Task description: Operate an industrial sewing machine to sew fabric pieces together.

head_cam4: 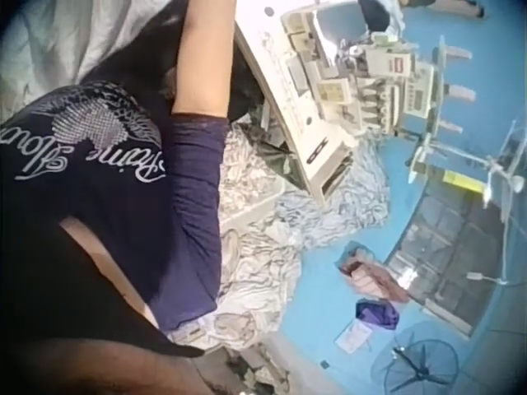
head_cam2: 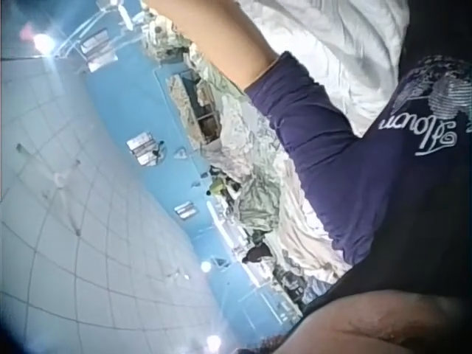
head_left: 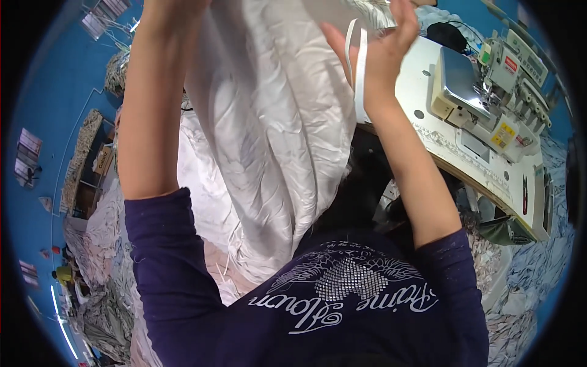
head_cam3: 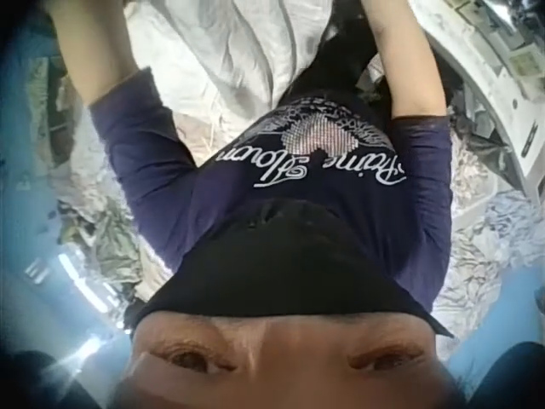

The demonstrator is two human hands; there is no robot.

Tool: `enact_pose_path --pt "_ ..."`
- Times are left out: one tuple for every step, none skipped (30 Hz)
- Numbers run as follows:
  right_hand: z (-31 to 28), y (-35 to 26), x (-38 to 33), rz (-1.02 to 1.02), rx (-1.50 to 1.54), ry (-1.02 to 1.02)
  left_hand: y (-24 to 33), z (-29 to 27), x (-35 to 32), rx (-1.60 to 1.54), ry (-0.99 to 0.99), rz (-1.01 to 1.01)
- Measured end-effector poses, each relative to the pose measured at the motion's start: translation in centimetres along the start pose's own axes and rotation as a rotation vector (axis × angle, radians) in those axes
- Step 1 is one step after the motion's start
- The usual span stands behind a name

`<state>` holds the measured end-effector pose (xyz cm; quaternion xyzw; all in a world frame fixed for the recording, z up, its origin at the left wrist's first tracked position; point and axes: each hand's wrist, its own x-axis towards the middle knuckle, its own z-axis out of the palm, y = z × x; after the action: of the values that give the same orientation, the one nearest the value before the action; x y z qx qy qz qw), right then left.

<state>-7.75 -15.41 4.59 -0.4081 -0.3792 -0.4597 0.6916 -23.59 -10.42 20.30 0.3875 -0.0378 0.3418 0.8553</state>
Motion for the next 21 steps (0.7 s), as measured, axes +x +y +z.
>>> enact_pose_path --pt "0.5 1.5 -0.4 0.047 0.078 -0.111 -1.0 -1.2 0.6 -0.010 -0.013 -0.015" --pt "1.0 2.4 -0.6 0.106 0.176 -0.217 -1.9 -1.8 0.4 0.491 0.060 0.323" --pt "2.7 6.2 -1.8 0.574 0.701 -0.401 -3.0 -2.0 0.7 0.979 0.114 0.660" --pt "3.8 10.1 -2.8 1.043 1.215 -0.564 -3.6 -2.0 1.3 0.962 0.086 0.647" --pt "3.9 8.8 -2.4 0.386 0.596 -0.702 -2.7 -2.9 -0.2 1.048 0.207 0.602" --pt "4.0 6.8 -1.5 0.527 0.790 -0.651 -1.7 -3.8 -1.8 1.120 0.318 0.554" --pt "4.7 5.6 -0.9 0.482 0.751 -0.702 0.8 -3.5 -4.6 1.280 0.332 0.307" --pt "5.4 5.6 -0.5 0.431 0.675 -0.756 -0.5 -2.4 -5.1 1.275 0.340 0.306" --pt "5.0 6.4 0.1 0.427 0.620 -0.767 -3.3 -1.3 -4.1 1.741 0.540 0.361" --pt "4.7 3.6 1.6 0.375 0.850 -0.800 -4.1 0.9 -5.4 2.259 0.823 0.418" --pt "4.2 2.2 2.5 0.310 1.034 -0.835 -1.7 -4.1 -5.4 2.380 0.323 1.142" --pt "3.9 1.5 3.9 0.311 1.019 -0.842 -2.8 -4.2 -4.4 2.364 0.319 1.140" --pt "4.1 0.2 4.5 0.414 1.166 -0.983 -4.2 -4.1 -4.2 2.136 0.174 0.859" --pt "3.8 -0.7 4.9 0.512 1.297 -1.127 -5.0 -4.1 -4.1 1.870 0.042 0.609" --pt "3.0 -1.2 5.1 0.515 1.304 -1.142 -3.6 -7.4 -2.7 1.911 0.165 0.223" --pt "2.1 -1.8 5.0 0.411 1.041 -1.012 -2.1 -10.7 -2.1 1.905 0.295 -0.172" --pt "1.5 -1.3 4.4 0.310 0.760 -0.875 -3.3 -9.2 -1.9 1.939 0.122 0.012" --pt "1.1 -0.3 2.8 0.319 0.762 -0.895 -4.1 -7.5 -1.6 1.957 -0.049 0.199" --pt "0.0 -0.1 0.6 0.454 0.797 -0.921 -2.3 -7.7 -1.5 2.044 0.093 0.256" --pt "-1.1 1.3 -2.5 0.599 0.781 -0.947 -5.0 -4.6 -1.0 2.006 0.554 0.321" --pt "-3.0 -0.3 -6.7 0.711 0.712 -0.888 -2.6 -4.7 -0.9 1.893 0.460 0.330"
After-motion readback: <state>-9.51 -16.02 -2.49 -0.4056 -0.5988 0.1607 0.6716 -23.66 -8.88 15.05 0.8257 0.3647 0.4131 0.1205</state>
